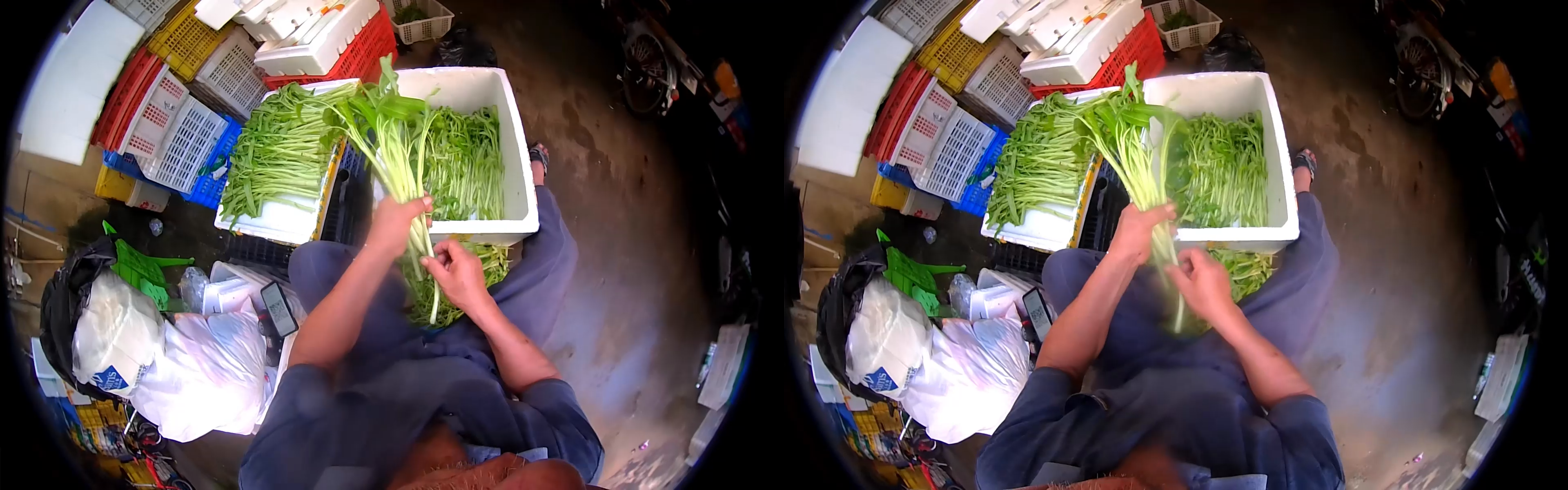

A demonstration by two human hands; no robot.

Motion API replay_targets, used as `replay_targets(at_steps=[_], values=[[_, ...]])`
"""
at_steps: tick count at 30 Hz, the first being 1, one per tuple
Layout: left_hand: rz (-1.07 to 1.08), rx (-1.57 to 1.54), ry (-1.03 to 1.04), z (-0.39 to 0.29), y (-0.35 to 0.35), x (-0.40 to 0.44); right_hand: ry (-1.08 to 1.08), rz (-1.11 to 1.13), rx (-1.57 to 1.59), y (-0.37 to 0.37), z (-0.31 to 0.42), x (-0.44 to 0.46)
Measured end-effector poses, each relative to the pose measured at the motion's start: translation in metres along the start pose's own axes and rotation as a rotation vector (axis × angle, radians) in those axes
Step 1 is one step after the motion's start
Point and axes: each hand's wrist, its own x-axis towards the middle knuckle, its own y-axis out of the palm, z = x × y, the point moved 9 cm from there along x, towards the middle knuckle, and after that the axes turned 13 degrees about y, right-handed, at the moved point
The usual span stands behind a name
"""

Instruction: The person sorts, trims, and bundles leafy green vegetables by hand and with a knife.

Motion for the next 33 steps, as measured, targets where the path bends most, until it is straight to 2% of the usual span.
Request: replay_targets(at_steps=[4, 9, 13, 16, 20, 22, 23, 26, 28, 33], values=[[0.165, -0.084, -0.048, 0.014, -0.001, 0.004, -0.031, -0.052, 0.197, -0.018, 0.009, 0.033], [0.145, -0.408, -0.172, 0.028, 0.002, -0.001, 0.005, 0.233, 0.374, 0.026, -0.014, 0.073], [0.159, -0.397, -0.187, 0.035, -0.022, 0.008, 0.005, 0.221, -0.009, 0.006, 0.011, 0.049], [0.089, -0.542, -0.162, 0.032, -0.031, 0.016, -0.031, 0.306, -0.034, 0.006, -0.011, 0.023], [0.036, -0.667, -0.146, 0.038, -0.042, 0.030, 0.078, 0.409, -0.152, 0.008, -0.065, -0.010], [0.102, -0.748, -0.136, 0.031, -0.036, 0.030, 0.102, 0.480, -0.208, 0.005, -0.090, -0.013], [0.139, -0.785, -0.134, 0.028, -0.032, 0.029, 0.008, 0.422, -0.265, -0.004, -0.087, -0.008], [0.231, -0.912, -0.138, 0.028, -0.021, 0.024, 0.064, 0.263, -0.265, -0.027, -0.072, 0.026], [0.245, -0.904, -0.148, 0.028, -0.016, 0.018, 0.154, 0.250, -0.053, -0.027, -0.058, 0.054], [0.348, -0.858, -0.189, 0.031, -0.003, 0.007, 0.123, 0.288, 0.393, 0.012, 0.003, 0.109]])
